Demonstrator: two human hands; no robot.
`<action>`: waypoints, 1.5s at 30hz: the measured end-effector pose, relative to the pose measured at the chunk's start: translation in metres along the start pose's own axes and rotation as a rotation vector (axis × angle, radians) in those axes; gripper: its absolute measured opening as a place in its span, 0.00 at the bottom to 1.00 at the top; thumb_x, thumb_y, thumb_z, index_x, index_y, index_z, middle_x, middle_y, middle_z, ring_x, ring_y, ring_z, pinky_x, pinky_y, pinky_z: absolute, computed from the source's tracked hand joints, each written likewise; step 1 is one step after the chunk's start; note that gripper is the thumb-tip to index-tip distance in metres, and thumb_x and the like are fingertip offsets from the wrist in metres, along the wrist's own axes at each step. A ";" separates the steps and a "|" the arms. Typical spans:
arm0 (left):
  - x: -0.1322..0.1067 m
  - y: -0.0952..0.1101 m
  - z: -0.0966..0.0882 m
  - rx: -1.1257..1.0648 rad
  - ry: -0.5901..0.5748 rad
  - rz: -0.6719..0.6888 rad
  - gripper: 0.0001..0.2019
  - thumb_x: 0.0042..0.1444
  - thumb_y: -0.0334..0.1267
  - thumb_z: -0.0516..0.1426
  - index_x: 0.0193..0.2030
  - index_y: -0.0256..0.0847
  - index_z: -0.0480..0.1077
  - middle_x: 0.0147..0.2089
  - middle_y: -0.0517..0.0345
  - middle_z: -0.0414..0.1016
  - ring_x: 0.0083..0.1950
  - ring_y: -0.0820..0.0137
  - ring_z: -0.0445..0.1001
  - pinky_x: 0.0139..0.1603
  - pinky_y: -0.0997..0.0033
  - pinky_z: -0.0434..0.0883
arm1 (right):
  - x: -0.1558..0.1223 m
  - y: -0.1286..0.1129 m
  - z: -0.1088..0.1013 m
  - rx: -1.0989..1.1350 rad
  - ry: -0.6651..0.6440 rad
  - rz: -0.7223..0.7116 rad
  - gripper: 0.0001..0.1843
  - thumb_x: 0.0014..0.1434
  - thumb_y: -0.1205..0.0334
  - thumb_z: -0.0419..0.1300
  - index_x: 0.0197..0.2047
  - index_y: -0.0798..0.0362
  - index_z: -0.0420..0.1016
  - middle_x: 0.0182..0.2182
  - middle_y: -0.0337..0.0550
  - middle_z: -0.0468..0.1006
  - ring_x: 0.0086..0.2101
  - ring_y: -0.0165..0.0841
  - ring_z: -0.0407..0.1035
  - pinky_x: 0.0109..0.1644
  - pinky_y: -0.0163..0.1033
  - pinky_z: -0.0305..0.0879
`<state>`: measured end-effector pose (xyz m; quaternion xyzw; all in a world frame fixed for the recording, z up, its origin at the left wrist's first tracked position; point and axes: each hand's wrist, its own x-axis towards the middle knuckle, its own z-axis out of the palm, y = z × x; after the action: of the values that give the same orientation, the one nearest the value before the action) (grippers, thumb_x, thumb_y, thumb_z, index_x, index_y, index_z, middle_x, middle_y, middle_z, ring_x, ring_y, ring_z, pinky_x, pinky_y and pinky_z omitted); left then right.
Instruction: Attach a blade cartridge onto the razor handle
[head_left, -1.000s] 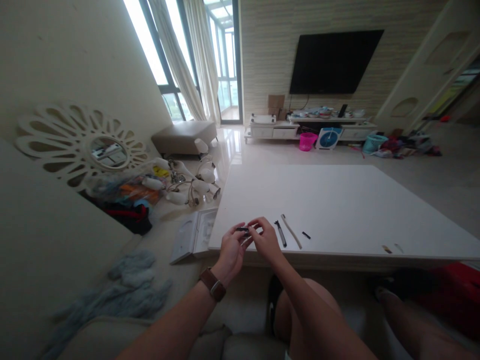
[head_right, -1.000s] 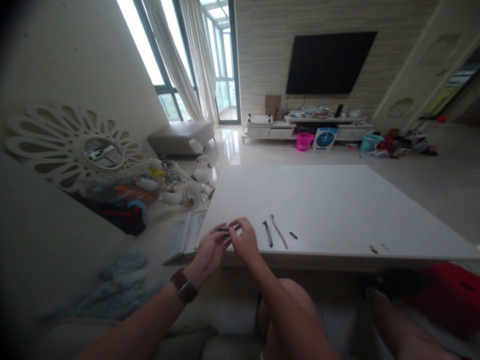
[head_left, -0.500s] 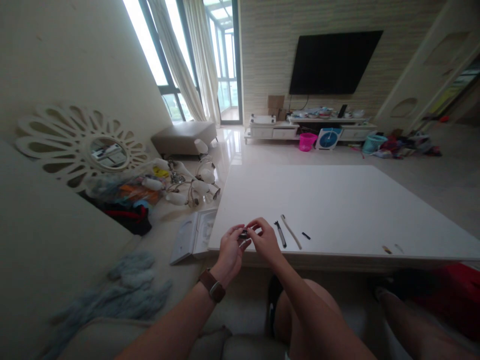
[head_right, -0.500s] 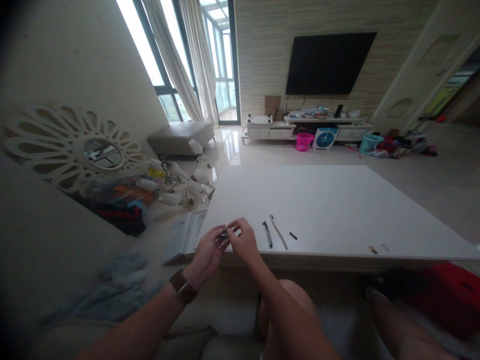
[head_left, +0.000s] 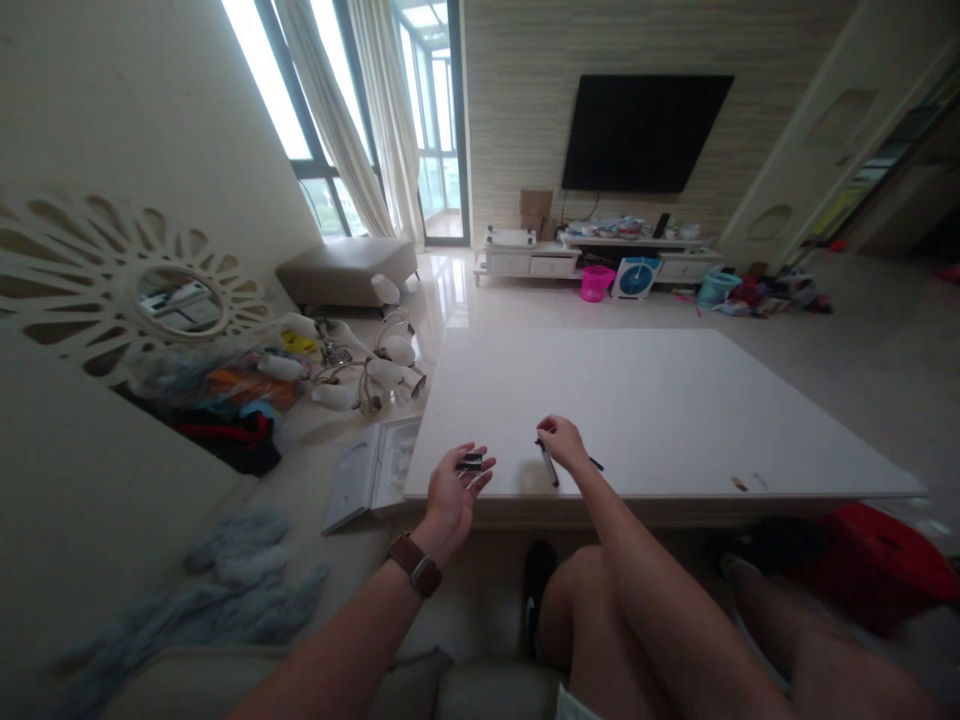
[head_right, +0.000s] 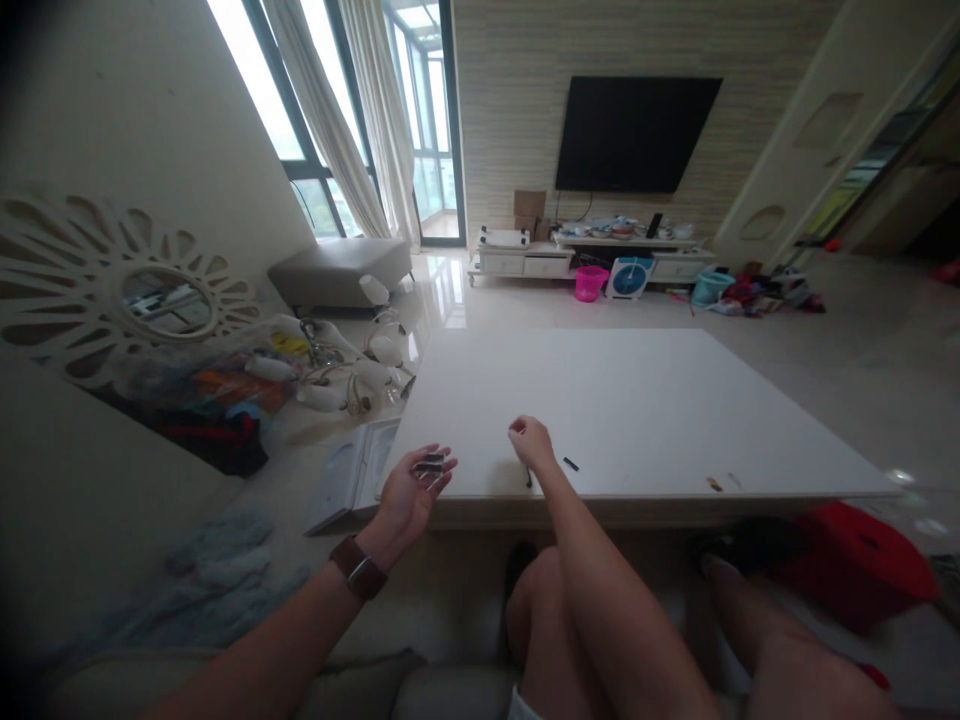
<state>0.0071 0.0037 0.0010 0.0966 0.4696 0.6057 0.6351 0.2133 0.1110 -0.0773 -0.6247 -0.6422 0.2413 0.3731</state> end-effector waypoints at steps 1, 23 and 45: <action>0.000 0.001 0.000 -0.011 0.002 -0.005 0.06 0.56 0.32 0.55 0.40 0.35 0.70 0.42 0.46 0.78 0.37 0.65 0.80 0.35 0.70 0.74 | 0.004 0.017 -0.009 -0.031 0.029 0.038 0.06 0.50 0.73 0.61 0.26 0.53 0.75 0.26 0.43 0.75 0.28 0.35 0.68 0.36 0.41 0.62; -0.003 0.006 0.002 -0.141 -0.009 -0.009 0.14 0.55 0.35 0.54 0.47 0.34 0.70 0.47 0.42 0.77 0.44 0.58 0.79 0.44 0.59 0.76 | 0.002 -0.014 -0.049 0.130 0.101 0.015 0.13 0.60 0.55 0.59 0.28 0.53 0.70 0.27 0.45 0.75 0.30 0.35 0.66 0.35 0.40 0.59; -0.007 0.007 0.004 -0.185 -0.058 0.026 0.18 0.56 0.38 0.52 0.52 0.34 0.70 0.50 0.39 0.76 0.43 0.60 0.80 0.46 0.60 0.75 | -0.052 -0.095 0.038 0.975 -0.113 0.012 0.16 0.55 0.51 0.67 0.37 0.54 0.72 0.29 0.41 0.78 0.23 0.27 0.66 0.29 0.33 0.62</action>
<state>0.0064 0.0008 0.0115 0.0608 0.3918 0.6515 0.6468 0.1220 0.0561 -0.0358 -0.3669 -0.4702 0.5493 0.5853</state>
